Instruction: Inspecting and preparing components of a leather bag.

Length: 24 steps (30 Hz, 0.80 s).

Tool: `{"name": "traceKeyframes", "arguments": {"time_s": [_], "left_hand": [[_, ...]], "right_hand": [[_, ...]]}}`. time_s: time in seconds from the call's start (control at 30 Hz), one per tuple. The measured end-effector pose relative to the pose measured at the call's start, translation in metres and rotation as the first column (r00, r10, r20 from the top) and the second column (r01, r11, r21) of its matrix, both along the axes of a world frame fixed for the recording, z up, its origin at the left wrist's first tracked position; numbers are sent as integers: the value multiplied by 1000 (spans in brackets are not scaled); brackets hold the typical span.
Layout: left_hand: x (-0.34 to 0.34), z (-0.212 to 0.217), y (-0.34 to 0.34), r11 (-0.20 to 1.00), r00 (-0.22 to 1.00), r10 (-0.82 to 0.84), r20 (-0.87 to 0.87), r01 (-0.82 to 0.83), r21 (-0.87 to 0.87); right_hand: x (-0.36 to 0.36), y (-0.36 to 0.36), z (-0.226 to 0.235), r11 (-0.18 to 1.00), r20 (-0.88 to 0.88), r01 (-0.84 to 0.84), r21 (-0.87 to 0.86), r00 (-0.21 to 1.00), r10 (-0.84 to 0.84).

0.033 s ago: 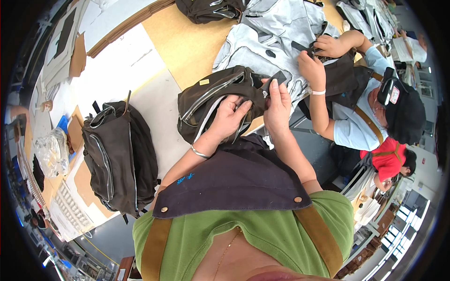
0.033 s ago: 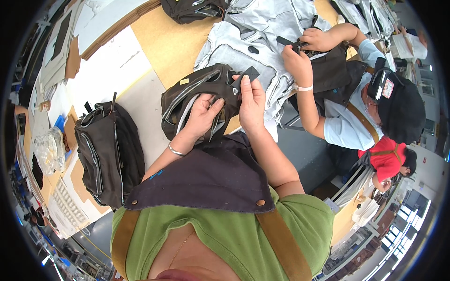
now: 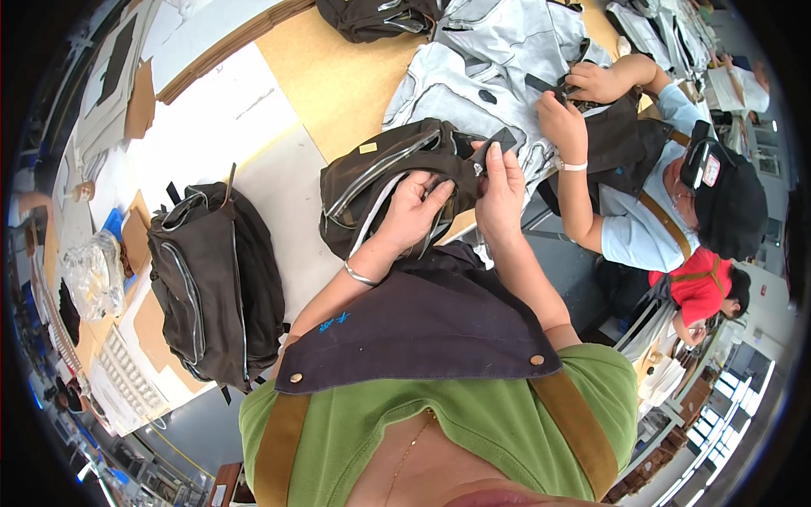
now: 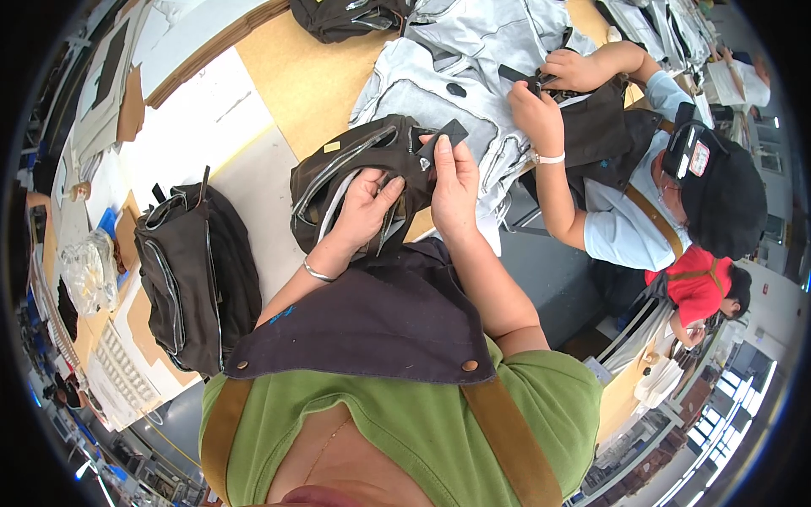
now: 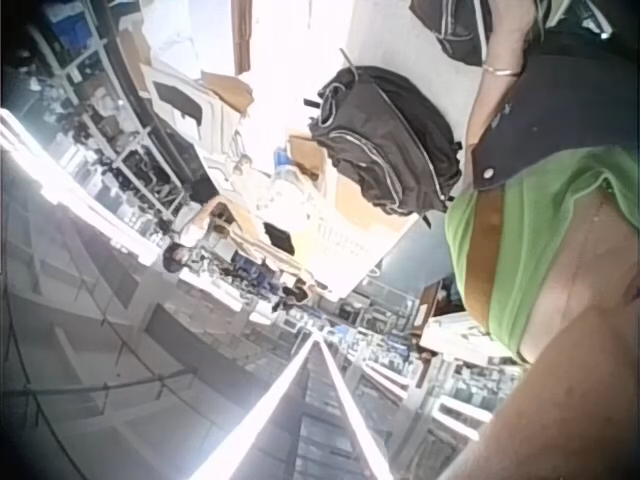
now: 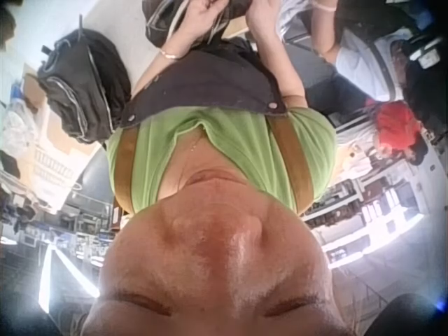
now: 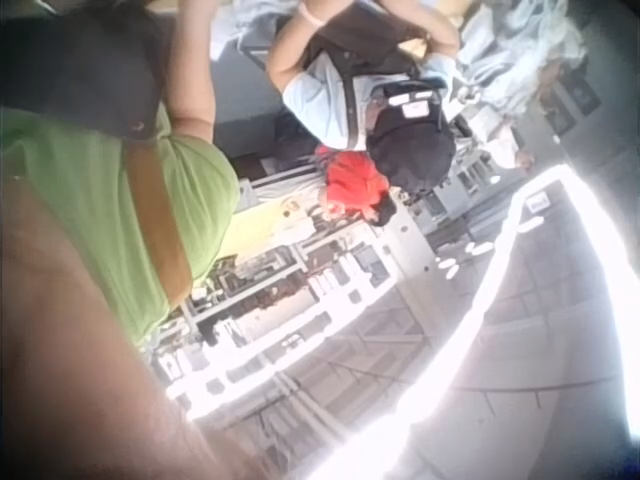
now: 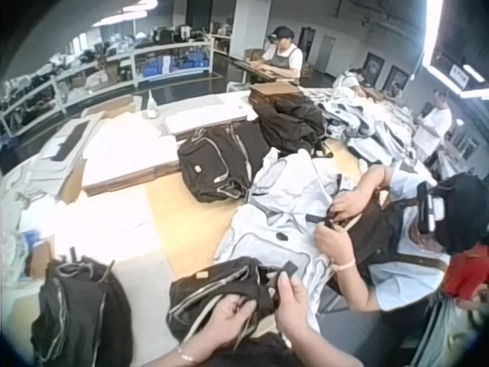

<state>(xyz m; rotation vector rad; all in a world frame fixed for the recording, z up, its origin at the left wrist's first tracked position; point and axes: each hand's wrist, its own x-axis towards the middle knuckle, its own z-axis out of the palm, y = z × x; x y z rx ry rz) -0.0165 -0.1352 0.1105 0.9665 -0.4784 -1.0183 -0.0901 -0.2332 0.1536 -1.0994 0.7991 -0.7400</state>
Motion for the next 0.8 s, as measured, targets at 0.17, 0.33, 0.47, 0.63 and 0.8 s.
{"name": "traceKeyframes", "arguments": {"time_s": [0.17,0.33,0.47,0.63,0.8], "left_hand": [[9,-6,-3,999,996,-21,82,18,38],[18,4,-4,998,993,-66,102,67,-3],[19,-2,-5,998,989,-66,129,66,0],[14,2,-7,999,982,23,186,-30,33],[12,9,-8,986,958,69,280,-107,125]], "right_hand": [[-2,7,-7,948,2,145,-283,989,-150],[-24,19,-4,677,-244,-180,-714,970,0],[-20,17,1,615,-345,-227,-755,935,-79],[-18,20,11,675,-461,-273,-685,881,-111],[-22,18,9,689,-449,-257,-678,886,-112]]}}
